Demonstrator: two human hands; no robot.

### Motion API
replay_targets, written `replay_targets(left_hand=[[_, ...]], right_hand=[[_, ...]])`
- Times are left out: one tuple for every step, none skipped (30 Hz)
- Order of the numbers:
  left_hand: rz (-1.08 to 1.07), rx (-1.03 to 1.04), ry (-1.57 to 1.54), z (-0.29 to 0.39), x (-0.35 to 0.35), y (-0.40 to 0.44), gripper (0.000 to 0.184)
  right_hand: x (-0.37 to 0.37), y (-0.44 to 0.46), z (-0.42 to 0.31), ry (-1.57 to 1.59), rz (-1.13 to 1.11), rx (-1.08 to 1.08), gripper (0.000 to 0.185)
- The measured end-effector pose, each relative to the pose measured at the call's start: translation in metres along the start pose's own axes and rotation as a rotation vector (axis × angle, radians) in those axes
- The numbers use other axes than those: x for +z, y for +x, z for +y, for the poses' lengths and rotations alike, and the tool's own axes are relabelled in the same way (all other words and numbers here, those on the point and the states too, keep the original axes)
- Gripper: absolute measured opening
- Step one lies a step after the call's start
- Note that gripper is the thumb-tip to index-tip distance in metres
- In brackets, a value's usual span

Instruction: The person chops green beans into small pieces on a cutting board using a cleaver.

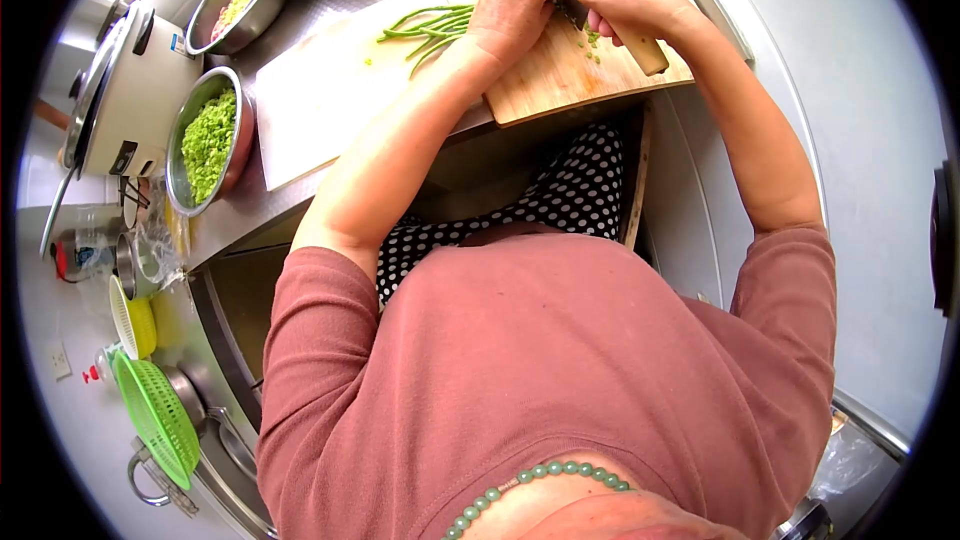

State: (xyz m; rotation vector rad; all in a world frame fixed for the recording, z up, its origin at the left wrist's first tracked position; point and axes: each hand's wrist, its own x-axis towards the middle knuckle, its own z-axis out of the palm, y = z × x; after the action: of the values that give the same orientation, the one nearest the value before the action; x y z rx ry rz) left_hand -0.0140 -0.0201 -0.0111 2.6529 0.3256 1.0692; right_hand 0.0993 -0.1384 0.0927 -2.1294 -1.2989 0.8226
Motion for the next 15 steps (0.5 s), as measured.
replay_targets(left_hand=[[0.005,0.003,0.0,0.001,-0.001,0.0,0.013],[0.011,0.006,0.0,0.002,-0.002,0.0,0.012],[0.015,0.009,-0.001,0.003,-0.003,0.0,0.012],[0.013,0.014,-0.008,0.002,-0.002,0.0,0.011],[0.009,0.02,-0.015,0.0,-0.001,0.001,0.011],[0.006,0.025,-0.022,0.0,0.0,0.002,0.01],[0.011,0.036,-0.005,-0.001,0.001,0.003,0.009],[0.017,0.045,0.012,-0.002,0.002,0.003,0.009],[0.022,0.056,0.028,-0.001,0.002,0.003,0.008],[0.02,0.047,0.024,-0.001,0.002,0.003,0.009],[0.019,0.039,0.021,-0.001,0.002,0.003,0.009],[0.018,0.029,0.017,-0.001,0.001,0.003,0.009],[0.015,0.038,0.014,-0.001,0.001,0.004,0.009],[0.013,0.045,0.012,-0.002,0.001,0.004,0.009],[0.011,0.05,0.01,-0.003,0.002,0.004,0.009]], right_hand=[[-0.002,-0.002,0.001,0.026,0.008,0.023,0.013],[-0.003,-0.005,0.001,0.052,0.015,0.047,0.013],[-0.004,-0.008,0.002,0.079,0.022,0.071,0.014],[-0.005,-0.011,0.002,0.104,0.033,0.063,0.013],[-0.005,-0.015,0.003,0.13,0.043,0.055,0.013],[-0.005,-0.017,0.004,0.156,0.053,0.048,0.013],[-0.006,-0.019,0.004,0.143,0.042,0.051,0.014],[-0.006,-0.023,0.004,0.134,0.04,0.042,0.014],[-0.005,-0.028,0.002,0.125,0.039,0.032,0.014],[-0.005,-0.03,0.002,0.116,0.038,0.024,0.014],[-0.003,-0.029,0.008,0.112,0.042,0.002,0.014],[-0.001,-0.03,0.01,0.119,0.059,-0.005,0.015],[0.001,-0.033,0.011,0.125,0.076,-0.012,0.016],[0.004,-0.035,0.012,0.13,0.091,-0.019,0.017],[0.006,-0.036,0.017,0.119,0.105,-0.049,0.017]])
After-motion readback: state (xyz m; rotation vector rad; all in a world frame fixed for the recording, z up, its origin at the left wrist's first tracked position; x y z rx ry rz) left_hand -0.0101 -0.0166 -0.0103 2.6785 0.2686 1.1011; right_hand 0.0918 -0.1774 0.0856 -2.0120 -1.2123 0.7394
